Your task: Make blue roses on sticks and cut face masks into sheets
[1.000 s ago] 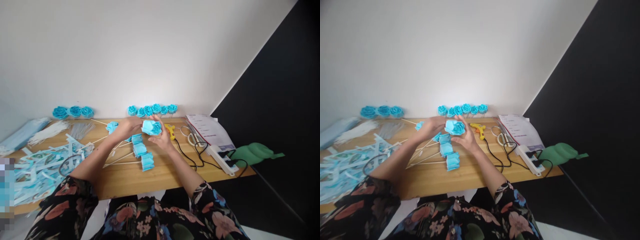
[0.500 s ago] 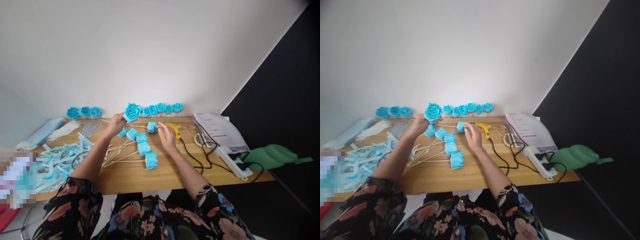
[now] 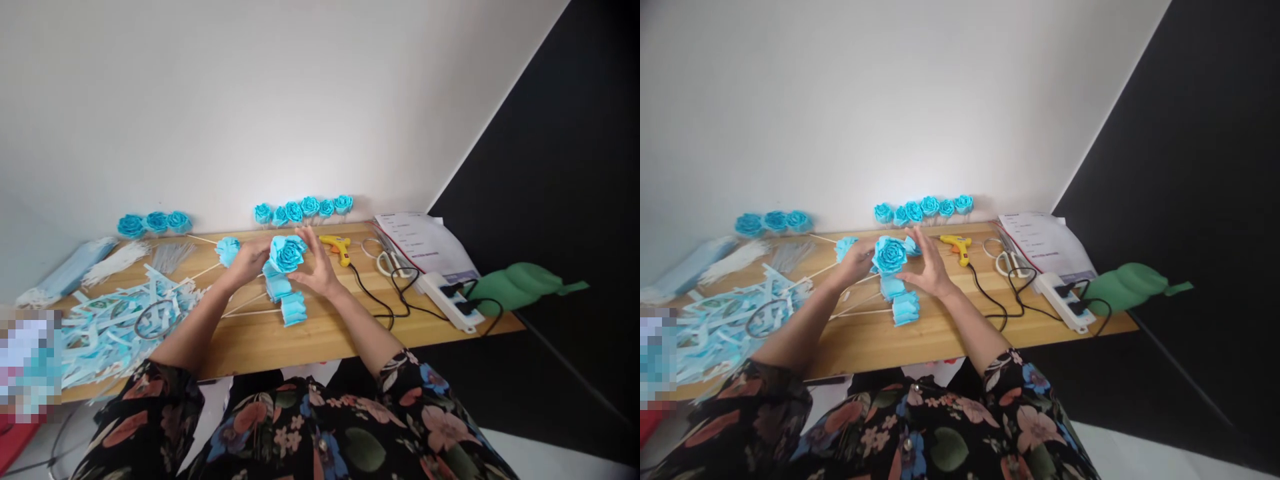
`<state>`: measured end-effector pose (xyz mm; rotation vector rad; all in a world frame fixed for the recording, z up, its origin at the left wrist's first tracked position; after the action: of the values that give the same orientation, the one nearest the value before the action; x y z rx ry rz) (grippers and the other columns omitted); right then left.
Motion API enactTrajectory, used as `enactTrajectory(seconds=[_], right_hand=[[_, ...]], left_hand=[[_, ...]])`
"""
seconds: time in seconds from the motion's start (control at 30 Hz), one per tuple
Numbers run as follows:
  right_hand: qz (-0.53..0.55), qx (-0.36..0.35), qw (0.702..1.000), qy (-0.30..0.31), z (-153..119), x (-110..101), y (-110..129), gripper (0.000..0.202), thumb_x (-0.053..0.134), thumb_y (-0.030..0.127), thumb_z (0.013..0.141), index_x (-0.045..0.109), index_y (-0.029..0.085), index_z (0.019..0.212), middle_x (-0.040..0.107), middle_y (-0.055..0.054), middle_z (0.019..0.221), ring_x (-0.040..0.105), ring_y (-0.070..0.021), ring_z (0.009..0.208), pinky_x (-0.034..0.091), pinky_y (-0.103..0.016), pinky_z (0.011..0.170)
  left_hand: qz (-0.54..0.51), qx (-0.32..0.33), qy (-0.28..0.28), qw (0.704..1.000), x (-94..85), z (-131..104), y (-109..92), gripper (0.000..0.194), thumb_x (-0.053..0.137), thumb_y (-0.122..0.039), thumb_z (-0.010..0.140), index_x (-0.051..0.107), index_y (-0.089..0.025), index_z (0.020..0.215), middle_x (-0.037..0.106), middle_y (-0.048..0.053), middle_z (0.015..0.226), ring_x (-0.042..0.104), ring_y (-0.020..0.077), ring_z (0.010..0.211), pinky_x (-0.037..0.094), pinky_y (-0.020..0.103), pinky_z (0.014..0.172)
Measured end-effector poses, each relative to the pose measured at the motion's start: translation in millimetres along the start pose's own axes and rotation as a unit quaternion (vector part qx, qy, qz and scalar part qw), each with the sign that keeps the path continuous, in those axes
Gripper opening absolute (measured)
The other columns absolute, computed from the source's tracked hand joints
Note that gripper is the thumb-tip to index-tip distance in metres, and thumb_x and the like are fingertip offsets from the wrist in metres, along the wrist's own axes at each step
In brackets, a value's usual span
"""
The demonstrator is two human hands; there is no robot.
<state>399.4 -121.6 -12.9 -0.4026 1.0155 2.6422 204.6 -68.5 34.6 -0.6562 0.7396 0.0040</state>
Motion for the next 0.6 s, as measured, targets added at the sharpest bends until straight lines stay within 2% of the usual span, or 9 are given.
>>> enactTrajectory(seconds=[0.07,0.13,0.23,0.3,0.47,0.53,0.6], right_hand=[[0.013,-0.004,1.000,0.007,0.1,1.4,2.7,0.110,0.076,0.062,0.075,0.011,0.032,0.159,0.041,-0.013,0.158,0.039,-0.0300,0.146,0.032,-0.053,0.120],[0.010,-0.008,1.000,0.001,0.7,1.3,7.3,0.108,0.077,0.064,0.072,0.021,0.029,0.157,0.046,-0.014,0.155,0.040,-0.0312,0.145,0.032,-0.053,0.120],[-0.011,-0.027,0.999,-0.015,2.0,-0.4,16.2,0.083,0.075,0.063,0.075,0.045,0.027,0.144,0.057,-0.012,0.143,0.044,-0.0316,0.142,0.036,-0.052,0.118],[-0.018,-0.041,0.999,-0.028,2.5,-1.5,21.3,0.065,0.071,0.059,0.080,0.054,0.027,0.135,0.062,-0.011,0.137,0.049,-0.0306,0.138,0.041,-0.050,0.115],[-0.022,-0.057,0.997,-0.055,2.6,-2.0,25.8,0.051,0.068,0.050,0.087,0.056,0.028,0.130,0.068,-0.009,0.128,0.056,-0.0284,0.131,0.046,-0.049,0.111],[-0.032,-0.046,0.997,-0.050,2.8,-1.1,24.6,0.054,0.067,0.052,0.087,0.054,0.028,0.134,0.066,-0.009,0.131,0.055,-0.0288,0.132,0.045,-0.051,0.112],[-0.033,-0.052,0.997,-0.046,2.7,-0.3,23.3,0.068,0.067,0.058,0.085,0.046,0.028,0.143,0.062,-0.010,0.138,0.051,-0.0299,0.136,0.042,-0.053,0.114]], left_hand=[[0.003,0.008,0.018,1.000,6.3,-0.4,-7.7,0.036,0.039,-0.030,0.099,0.071,-0.017,0.088,0.073,0.010,0.092,0.068,0.0215,0.085,0.052,0.032,0.081],[0.010,0.014,0.029,0.999,11.0,-1.2,-13.6,0.036,0.039,-0.030,0.099,0.070,-0.017,0.087,0.073,0.010,0.091,0.067,0.0223,0.086,0.052,0.033,0.082],[0.025,0.013,0.021,0.999,16.0,-3.7,-15.7,0.031,0.043,-0.028,0.097,0.070,-0.017,0.087,0.073,0.010,0.091,0.067,0.0225,0.087,0.051,0.034,0.083],[0.031,0.005,0.004,0.999,18.0,-6.1,-12.6,0.025,0.047,-0.026,0.094,0.071,-0.017,0.089,0.073,0.009,0.091,0.066,0.0212,0.083,0.051,0.032,0.080],[0.033,-0.011,-0.019,0.999,19.3,-10.6,-3.3,0.018,0.053,-0.025,0.089,0.070,-0.018,0.090,0.073,0.007,0.088,0.066,0.0190,0.076,0.051,0.028,0.072],[0.043,-0.018,-0.015,0.999,20.1,-11.1,-2.6,0.019,0.052,-0.026,0.089,0.069,-0.018,0.086,0.072,0.007,0.083,0.065,0.0187,0.075,0.050,0.029,0.073],[0.051,-0.022,-0.014,0.998,21.0,-11.4,-3.9,0.020,0.052,-0.028,0.090,0.067,-0.017,0.083,0.071,0.006,0.078,0.064,0.0184,0.072,0.050,0.029,0.073]])
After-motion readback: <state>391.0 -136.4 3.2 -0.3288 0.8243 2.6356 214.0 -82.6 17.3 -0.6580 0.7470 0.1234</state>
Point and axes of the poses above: each hand's wrist, its own z-axis towards the middle knuckle, its own x-axis out of the palm, y = z × x, the point moved 2 cm from there along z, towards the middle knuckle
